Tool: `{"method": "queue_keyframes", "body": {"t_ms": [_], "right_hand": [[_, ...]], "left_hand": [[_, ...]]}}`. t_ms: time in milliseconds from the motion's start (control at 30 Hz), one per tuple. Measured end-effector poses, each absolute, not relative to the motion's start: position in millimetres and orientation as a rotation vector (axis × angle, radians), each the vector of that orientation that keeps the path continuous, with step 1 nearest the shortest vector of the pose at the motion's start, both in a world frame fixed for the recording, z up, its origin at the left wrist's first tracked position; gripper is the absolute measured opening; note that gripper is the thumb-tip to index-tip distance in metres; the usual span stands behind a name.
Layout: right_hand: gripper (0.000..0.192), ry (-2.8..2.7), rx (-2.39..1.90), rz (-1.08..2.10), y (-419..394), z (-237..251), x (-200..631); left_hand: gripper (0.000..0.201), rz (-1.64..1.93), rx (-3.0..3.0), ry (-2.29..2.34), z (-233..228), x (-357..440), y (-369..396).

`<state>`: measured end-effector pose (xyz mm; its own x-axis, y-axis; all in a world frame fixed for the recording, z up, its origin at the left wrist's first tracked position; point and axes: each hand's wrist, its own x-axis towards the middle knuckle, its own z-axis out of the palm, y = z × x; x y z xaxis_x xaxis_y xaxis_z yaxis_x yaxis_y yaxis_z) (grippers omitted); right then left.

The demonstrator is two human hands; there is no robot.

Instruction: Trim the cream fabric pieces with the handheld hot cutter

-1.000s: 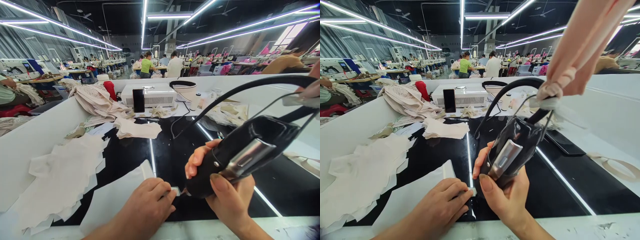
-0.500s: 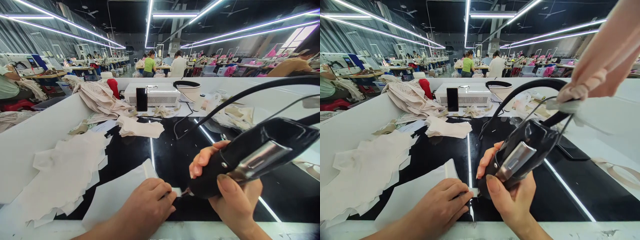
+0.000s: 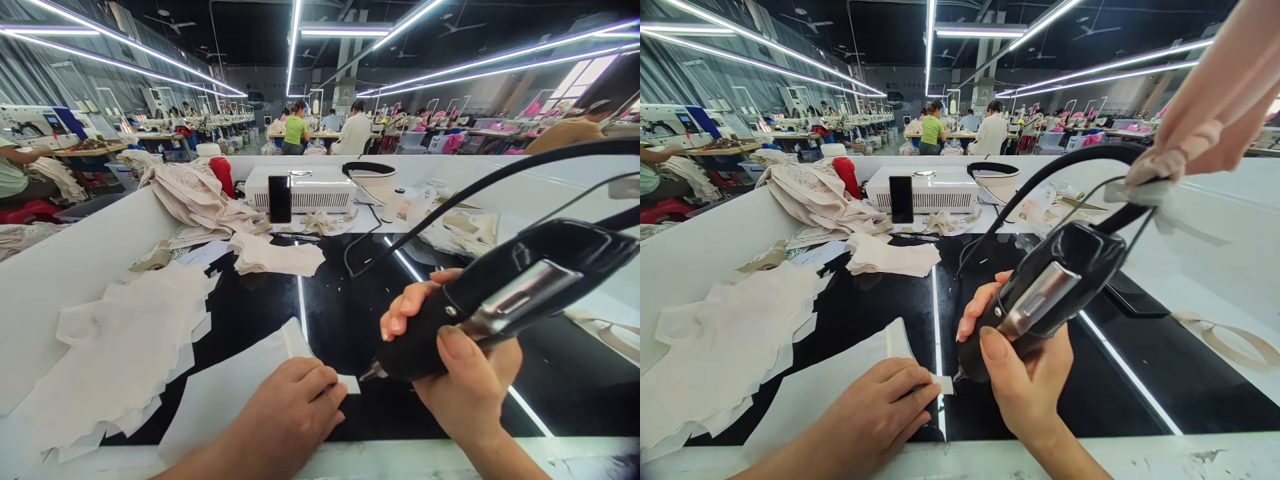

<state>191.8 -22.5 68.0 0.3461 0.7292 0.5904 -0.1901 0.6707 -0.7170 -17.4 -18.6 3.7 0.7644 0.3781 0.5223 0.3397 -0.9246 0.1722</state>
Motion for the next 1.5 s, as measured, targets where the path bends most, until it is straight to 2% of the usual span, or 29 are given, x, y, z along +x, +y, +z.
{"method": "queue_keyframes", "body": {"t_ms": [200,433,633,1133,1500], "right_hand": [[0.035,-1.063,-0.618,0.66,-20.7,68.1,189.5],[0.029,-1.055,-0.639,0.683,-25.4,69.0,189.9],[0.034,-1.047,-0.622,0.669,-25.8,70.9,191.9],[0.032,-1.093,-0.623,0.68,-25.7,65.1,193.4],[0.033,-1.056,-0.628,0.7,-22.1,72.9,189.5]], "left_hand": [[0.015,0.85,2.91,0.608,3.5,-13.1,-21.7],[0.019,0.86,2.925,0.606,8.8,-12.2,-24.8],[0.018,0.855,2.933,0.619,3.1,-10.4,-19.9],[0.013,0.803,2.956,0.567,8.1,-19.0,-13.7],[0.017,0.798,2.863,0.528,9.8,-26.7,-10.9]]}}
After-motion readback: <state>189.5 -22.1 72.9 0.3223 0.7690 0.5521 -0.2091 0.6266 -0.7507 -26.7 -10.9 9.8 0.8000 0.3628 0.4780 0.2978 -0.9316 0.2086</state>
